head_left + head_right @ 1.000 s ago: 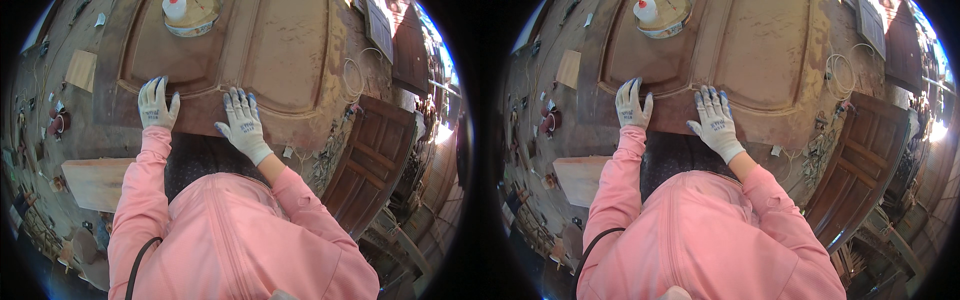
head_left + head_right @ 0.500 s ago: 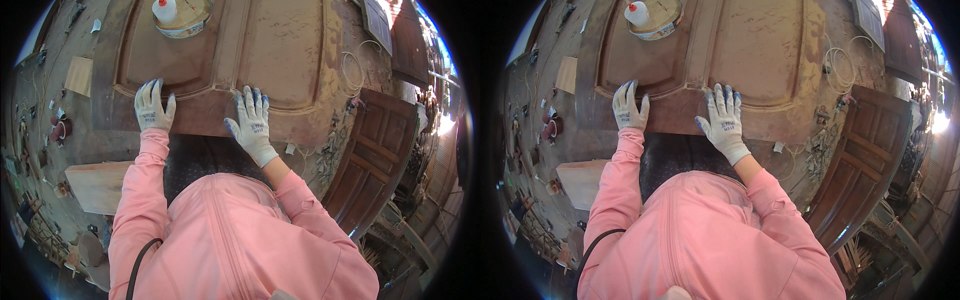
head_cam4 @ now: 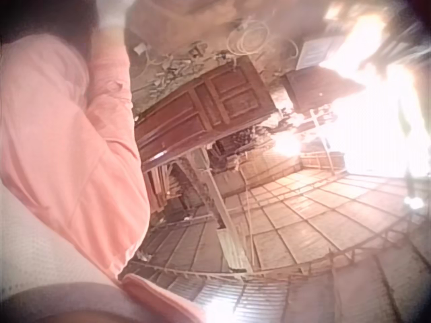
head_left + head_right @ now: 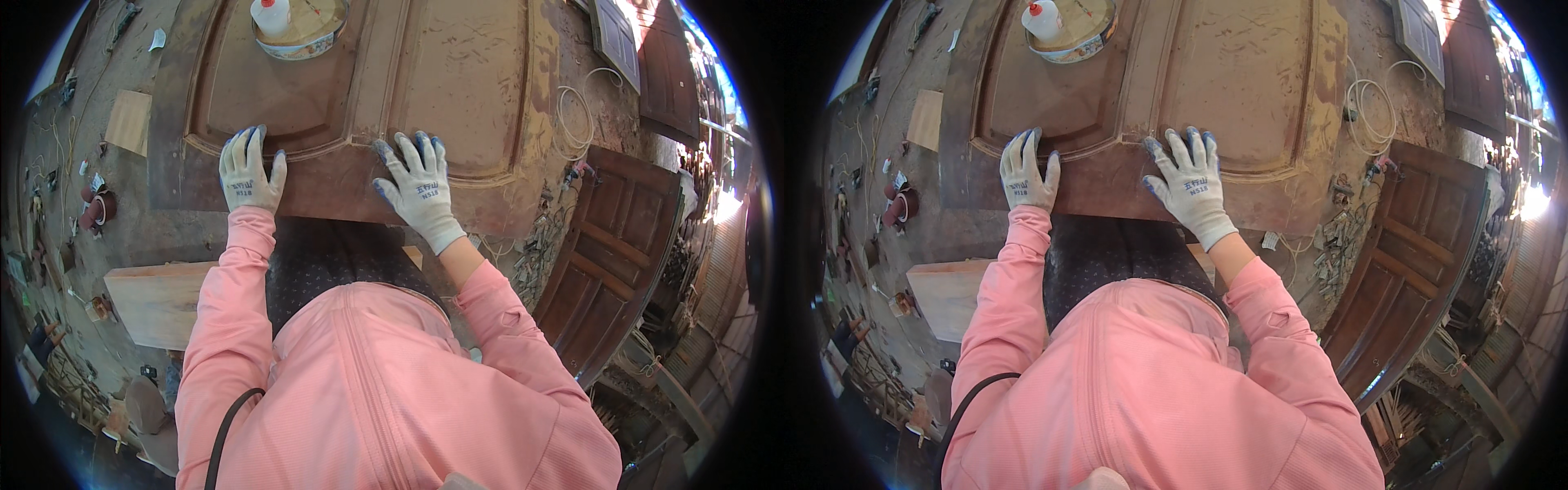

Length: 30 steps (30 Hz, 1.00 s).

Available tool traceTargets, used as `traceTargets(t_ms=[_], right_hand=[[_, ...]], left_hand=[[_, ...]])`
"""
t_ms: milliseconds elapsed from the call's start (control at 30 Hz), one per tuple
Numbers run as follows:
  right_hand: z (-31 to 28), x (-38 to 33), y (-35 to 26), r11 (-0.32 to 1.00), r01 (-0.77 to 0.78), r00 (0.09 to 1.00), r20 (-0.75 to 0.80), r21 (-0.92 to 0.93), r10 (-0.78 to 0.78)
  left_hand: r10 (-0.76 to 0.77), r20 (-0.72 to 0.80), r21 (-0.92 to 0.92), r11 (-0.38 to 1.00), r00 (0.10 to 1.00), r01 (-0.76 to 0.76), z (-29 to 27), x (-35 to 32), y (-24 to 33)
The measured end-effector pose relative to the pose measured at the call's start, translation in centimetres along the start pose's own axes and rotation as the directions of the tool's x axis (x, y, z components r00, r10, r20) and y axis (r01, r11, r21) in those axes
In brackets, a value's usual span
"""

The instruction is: The person applies glue to a crack in a wooden door panel and presses the edges together to bond them. They repeatedly rub the seam and apply additional glue from a bottle to ensure the joint is sealed.

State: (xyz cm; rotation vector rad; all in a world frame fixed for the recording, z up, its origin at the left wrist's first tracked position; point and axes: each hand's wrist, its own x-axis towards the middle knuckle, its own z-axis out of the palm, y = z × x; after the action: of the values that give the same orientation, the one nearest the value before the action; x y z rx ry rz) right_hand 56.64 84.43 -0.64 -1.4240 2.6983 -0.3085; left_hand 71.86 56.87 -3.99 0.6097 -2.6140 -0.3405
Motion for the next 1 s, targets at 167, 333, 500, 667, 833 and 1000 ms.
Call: traceTargets(t_ms=[167, 333, 500, 667, 833, 1000], right_hand=[[-0.7, 1.0, 0.1, 0.993, -0.101, 0.992, -0.067, 0.06, 0.105], [-1.0, 0.6, 0.6, 0.999, 0.041, 0.997, 0.065, -0.027, -0.039], [-1.5, 1.4, 0.7, 0.995, -0.08, 0.997, 0.024, 0.067, 0.079], [-1.7, 0.7, 1.1, 0.999, 0.041, 0.992, 0.123, -0.015, -0.039], [-1.6, -2.2, 0.4, 0.988, -0.118, 0.993, -0.001, 0.096, 0.119], [0.7, -1.5, -1.4, 0.997, -0.075, 0.995, 0.065, 0.014, 0.074]], left_hand=[[0.001, -0.008, 0.0, 1.0, 1.0, -0.001, 0.1, 0.0, 0.0], [0.003, -0.004, 0.005, 1.0, 1.0, -0.003, 0.0, -0.1, -0.1], [0.002, -0.002, 0.001, 1.0, 1.0, -0.002, 0.0, 0.0, 0.0], [0.0, 0.0, 0.007, 1.0, 1.0, 0.0, 0.0, -0.1, -0.1], [-0.016, -0.003, -0.007, 1.0, 1.0, 0.016, 0.0, -0.1, 0.0], [-0.009, -0.001, -0.009, 1.0, 1.0, 0.009, -0.1, 0.1, 0.1]])
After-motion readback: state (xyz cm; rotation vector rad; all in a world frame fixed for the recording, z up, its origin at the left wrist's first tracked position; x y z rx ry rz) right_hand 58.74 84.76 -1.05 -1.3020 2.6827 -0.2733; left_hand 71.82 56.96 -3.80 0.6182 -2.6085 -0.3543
